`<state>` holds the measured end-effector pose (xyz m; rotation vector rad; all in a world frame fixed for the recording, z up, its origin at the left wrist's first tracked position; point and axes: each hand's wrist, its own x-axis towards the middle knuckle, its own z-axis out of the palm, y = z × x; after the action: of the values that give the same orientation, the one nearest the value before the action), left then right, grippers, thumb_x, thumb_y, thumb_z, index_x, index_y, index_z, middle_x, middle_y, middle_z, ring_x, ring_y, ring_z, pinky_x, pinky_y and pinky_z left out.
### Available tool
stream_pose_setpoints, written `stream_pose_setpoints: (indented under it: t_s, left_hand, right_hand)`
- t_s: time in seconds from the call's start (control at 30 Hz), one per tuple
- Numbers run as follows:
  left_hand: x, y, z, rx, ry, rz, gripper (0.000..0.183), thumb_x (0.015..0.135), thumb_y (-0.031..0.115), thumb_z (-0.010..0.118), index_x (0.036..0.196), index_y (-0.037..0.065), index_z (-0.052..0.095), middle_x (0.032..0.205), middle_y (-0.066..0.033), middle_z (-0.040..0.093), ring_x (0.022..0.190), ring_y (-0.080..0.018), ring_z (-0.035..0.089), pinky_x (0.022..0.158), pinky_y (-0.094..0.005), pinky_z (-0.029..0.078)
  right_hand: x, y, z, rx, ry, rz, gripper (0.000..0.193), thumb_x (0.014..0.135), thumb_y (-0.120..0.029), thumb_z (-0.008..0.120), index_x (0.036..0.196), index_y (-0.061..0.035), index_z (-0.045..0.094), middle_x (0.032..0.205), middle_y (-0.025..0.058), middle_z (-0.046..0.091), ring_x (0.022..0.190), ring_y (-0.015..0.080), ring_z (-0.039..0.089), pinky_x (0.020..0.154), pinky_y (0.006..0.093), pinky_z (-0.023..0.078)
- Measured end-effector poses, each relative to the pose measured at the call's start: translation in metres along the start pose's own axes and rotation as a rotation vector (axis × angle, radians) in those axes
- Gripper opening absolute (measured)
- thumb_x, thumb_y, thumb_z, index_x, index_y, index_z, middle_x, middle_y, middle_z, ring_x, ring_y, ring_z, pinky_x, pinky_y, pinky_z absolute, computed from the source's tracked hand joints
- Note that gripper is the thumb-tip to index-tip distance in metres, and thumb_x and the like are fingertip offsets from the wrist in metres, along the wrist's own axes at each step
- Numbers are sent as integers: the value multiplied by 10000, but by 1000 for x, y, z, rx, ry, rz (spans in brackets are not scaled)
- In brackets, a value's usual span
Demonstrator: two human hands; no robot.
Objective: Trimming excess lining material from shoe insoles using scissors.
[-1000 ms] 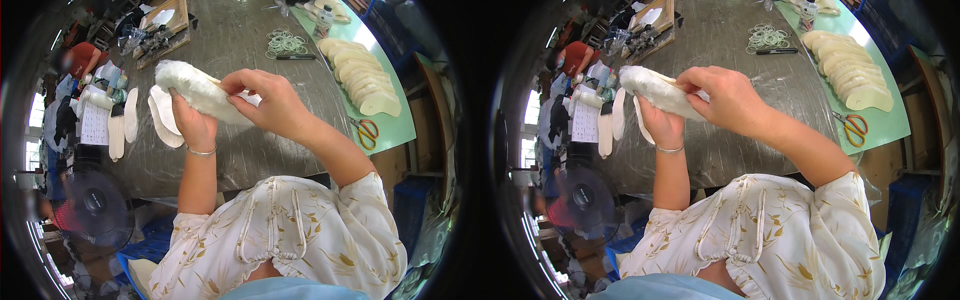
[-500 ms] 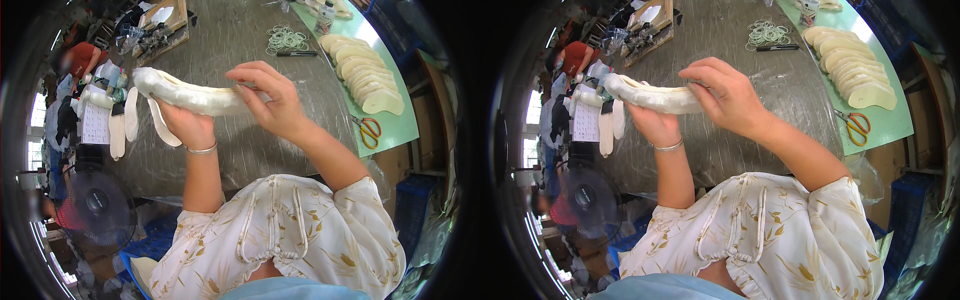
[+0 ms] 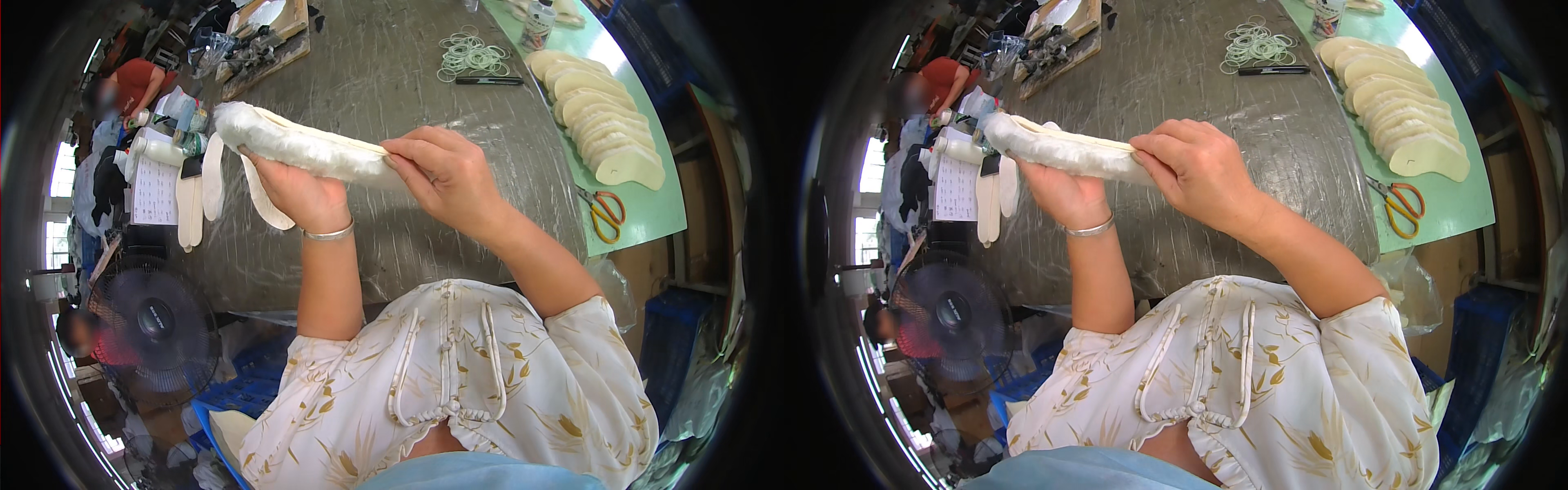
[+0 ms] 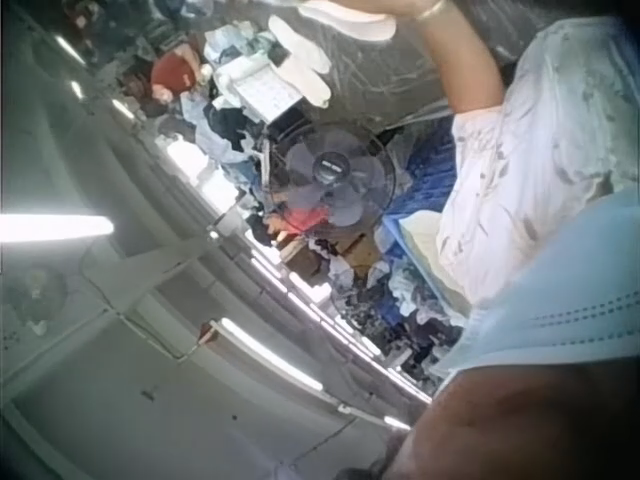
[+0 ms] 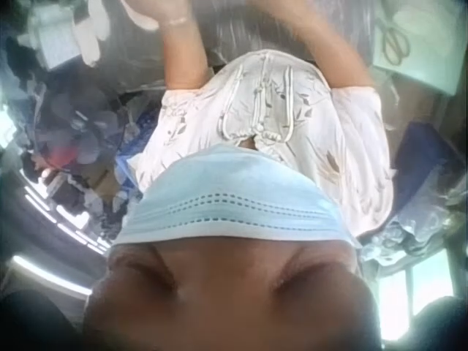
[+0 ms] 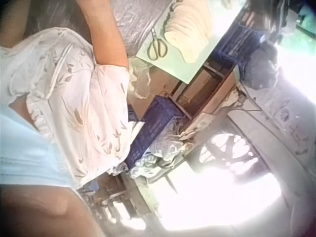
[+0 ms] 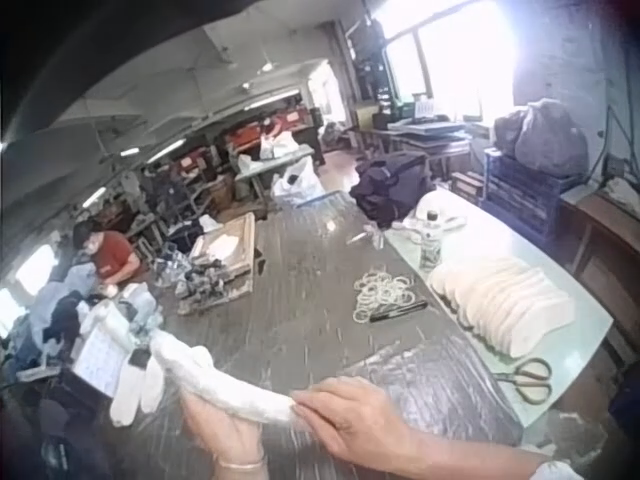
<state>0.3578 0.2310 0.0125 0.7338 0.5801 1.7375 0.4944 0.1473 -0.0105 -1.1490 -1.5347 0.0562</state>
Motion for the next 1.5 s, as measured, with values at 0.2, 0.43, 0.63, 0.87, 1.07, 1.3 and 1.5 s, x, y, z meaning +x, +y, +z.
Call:
stream_pose_setpoints:
  t_s: [0.2, 0.43, 0.63, 0.87, 1.07, 1.3, 1.5]
  left_hand:
    - [18, -2, -15, -20, 78, -86, 380, 966, 390, 471, 1242, 129, 476, 1135, -12, 538, 1030, -159, 527, 902, -357, 447]
    - [18, -14, -17, -36, 69, -121, 363, 962, 420, 472, 1167, 125, 525, 1110, -6, 557, 1023, -164, 545, 894, -372, 462]
    - [21, -16, -22, -19, 44, -190, 496, 967, 452, 436, 1322, 105, 423, 1322, -51, 474, 1202, -232, 475, 995, -412, 418]
    - [28, -25, -39, -72, 22, -221, 348, 963, 380, 472, 1179, 111, 518, 1161, -43, 568, 1070, -226, 556, 912, -414, 474]
    - [27, -29, -41, -95, 78, -270, 291, 963, 339, 472, 1106, 105, 569, 1132, -54, 600, 1072, -251, 566, 938, -467, 460]
    - [34, -40, -55, -91, 102, -349, 386, 977, 372, 418, 1219, 81, 493, 1261, -88, 513, 1156, -274, 507, 969, -461, 441]
    - [45, -61, -71, -140, 117, -461, 452, 959, 410, 427, 1260, 77, 476, 1322, -118, 479, 1199, -323, 477, 977, -522, 425]
  right_hand:
    - [-8, 9, -23, 354, -178, 337, 239, 926, -157, 532, 1054, 4, 653, 922, 131, 683, 813, 219, 648, 717, 302, 501]
    - [-23, 14, -30, 267, -142, 351, 288, 847, -115, 656, 1111, -1, 635, 964, 149, 681, 832, 204, 658, 745, 303, 522]
    - [-30, 18, -29, 311, -25, 309, 339, 850, -94, 648, 1172, -8, 587, 1019, 130, 670, 889, 205, 663, 800, 303, 528]
    - [-48, 29, -39, 364, -8, 537, 249, 903, -63, 548, 1135, 8, 602, 985, 85, 671, 894, 132, 628, 801, 270, 501]
    - [-52, 35, -45, 500, -64, 634, 249, 918, -102, 507, 1096, 13, 637, 889, 16, 649, 791, 71, 550, 706, 224, 452]
    - [-51, 22, -49, 569, -119, 601, 264, 873, -66, 545, 1108, 13, 635, 1003, 73, 672, 906, 117, 610, 818, 266, 490]
    - [-52, 16, -58, 593, -125, 581, 287, 847, -46, 552, 1117, 6, 632, 1048, 91, 661, 939, 144, 620, 835, 279, 502]
